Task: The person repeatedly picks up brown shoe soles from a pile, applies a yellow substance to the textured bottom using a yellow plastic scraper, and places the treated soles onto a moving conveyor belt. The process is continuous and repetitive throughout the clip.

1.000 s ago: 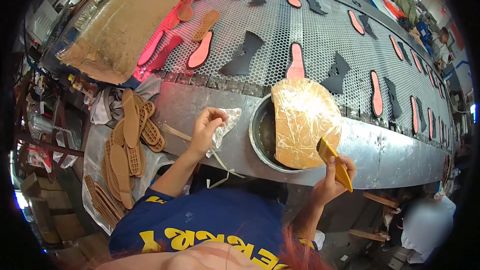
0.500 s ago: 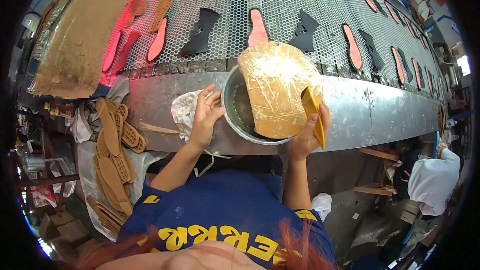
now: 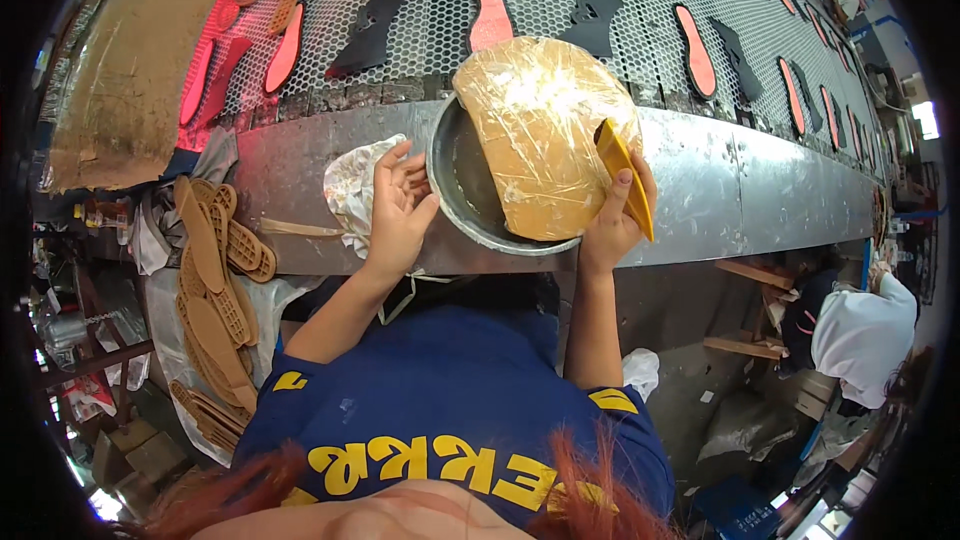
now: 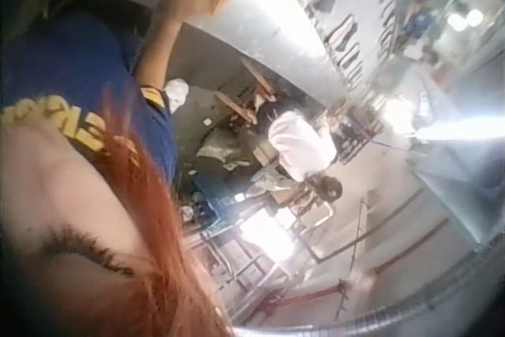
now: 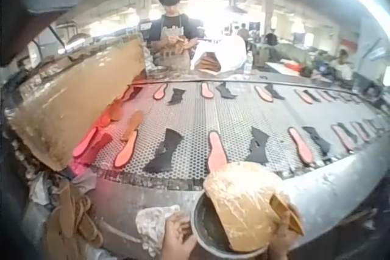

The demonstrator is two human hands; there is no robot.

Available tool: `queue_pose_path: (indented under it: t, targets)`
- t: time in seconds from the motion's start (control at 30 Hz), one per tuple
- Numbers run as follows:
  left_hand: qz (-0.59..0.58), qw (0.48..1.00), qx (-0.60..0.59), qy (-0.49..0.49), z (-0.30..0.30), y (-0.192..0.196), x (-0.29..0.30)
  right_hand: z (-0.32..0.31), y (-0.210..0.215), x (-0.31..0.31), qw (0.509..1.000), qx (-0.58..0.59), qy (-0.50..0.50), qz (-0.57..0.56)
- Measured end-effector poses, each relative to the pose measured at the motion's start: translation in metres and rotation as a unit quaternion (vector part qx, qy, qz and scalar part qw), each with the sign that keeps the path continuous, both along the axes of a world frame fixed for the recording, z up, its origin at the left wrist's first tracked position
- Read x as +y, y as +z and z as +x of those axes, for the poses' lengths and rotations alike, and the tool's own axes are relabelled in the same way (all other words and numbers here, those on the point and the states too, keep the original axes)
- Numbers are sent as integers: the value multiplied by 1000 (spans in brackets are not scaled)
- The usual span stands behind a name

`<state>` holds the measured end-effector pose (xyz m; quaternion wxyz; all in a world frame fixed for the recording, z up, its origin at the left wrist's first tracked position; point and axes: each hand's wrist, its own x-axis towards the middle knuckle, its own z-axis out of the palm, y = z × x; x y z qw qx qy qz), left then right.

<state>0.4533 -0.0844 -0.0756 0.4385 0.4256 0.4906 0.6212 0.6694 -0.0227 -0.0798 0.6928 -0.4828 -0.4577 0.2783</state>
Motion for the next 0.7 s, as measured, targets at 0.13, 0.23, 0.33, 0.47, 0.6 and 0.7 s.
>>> queue_pose_path:
  t: [0.13,0.23,0.33,0.47,0.6,0.7]
  targets:
    - [-22,999,50,2,-5,1,-2,1,-1,-2,1000,-7,-6,-2]
    - [16,957,283,67,-18,19,11,4,0,-5,999,-23,-31,1]
    - [94,895,431,63,-24,54,52,8,8,-4,999,7,-37,26]
    - [114,891,436,-55,-18,58,125,9,22,0,989,127,-26,-78]
    - [68,913,376,-142,-12,25,170,14,4,14,994,80,-32,-61]
    - [54,888,440,-121,0,49,154,18,21,9,991,131,0,-35]
